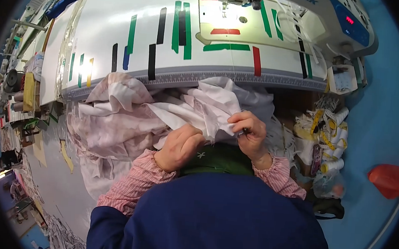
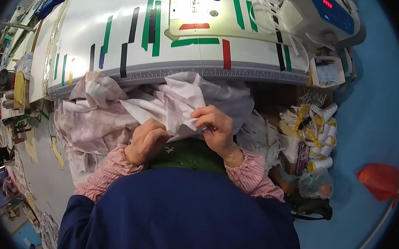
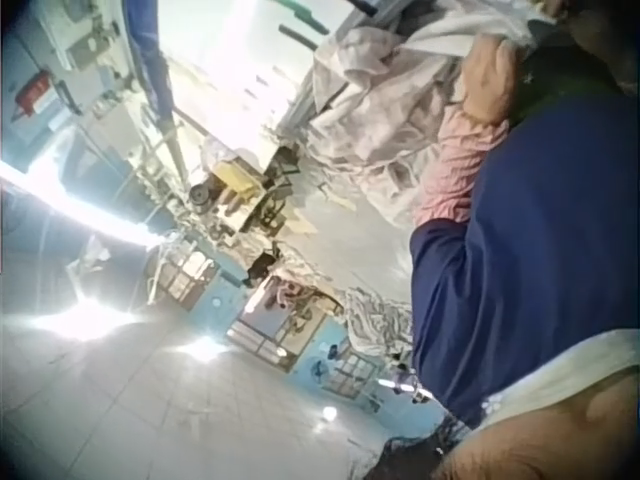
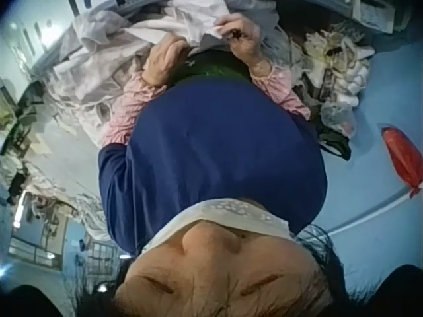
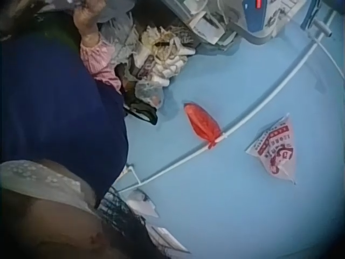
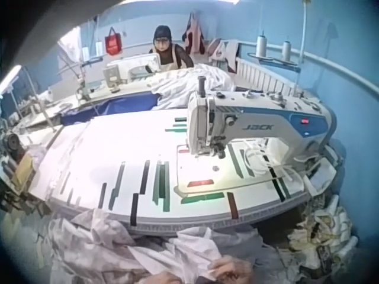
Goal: Trimming excess threads with snips and sewing white fabric pieces in a factory environment.
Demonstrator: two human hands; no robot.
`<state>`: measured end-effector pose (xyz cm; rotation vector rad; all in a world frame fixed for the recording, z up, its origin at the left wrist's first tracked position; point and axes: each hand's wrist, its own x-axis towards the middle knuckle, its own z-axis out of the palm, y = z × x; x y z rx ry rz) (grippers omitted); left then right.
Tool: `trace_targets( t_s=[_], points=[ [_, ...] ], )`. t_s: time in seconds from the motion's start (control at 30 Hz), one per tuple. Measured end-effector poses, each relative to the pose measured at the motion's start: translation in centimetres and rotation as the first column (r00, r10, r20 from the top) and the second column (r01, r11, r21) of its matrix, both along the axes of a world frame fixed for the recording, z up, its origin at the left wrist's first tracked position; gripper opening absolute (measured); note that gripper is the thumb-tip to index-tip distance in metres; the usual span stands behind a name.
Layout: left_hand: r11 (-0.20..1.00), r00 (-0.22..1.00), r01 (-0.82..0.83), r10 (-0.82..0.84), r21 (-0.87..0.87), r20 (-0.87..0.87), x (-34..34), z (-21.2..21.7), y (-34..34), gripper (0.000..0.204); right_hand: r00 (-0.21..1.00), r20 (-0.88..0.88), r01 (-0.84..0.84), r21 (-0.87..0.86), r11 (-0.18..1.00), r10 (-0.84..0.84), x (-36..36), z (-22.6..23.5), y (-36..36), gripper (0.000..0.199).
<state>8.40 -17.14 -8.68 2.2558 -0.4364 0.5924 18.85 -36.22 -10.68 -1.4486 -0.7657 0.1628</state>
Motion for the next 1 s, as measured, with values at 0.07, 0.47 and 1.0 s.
trace_targets(
  t_s=[0.07,0.47,1.0],
  points=[
    [0.997,0.993,-0.025,0.017,-0.067,-0.113,-0.7,0.0,-0.5,0.028,0.989,0.145,-0.005,-0.046,0.999,0.012,-0.5,0.1,-0.5,0.018],
    [0.809,0.697,-0.353,-0.109,-0.471,-0.709,-3.1,1.8,-2.6,0.027,0.944,0.312,-0.078,-0.097,0.992,0.105,-2.5,0.8,-0.6,0.015],
    [0.470,0.620,-0.558,-0.312,-0.685,-0.720,-4.2,0.5,-2.1,0.016,0.876,-0.475,-0.226,-0.244,0.943,0.087,-5.3,3.3,-0.4,0.069]
  ],
)
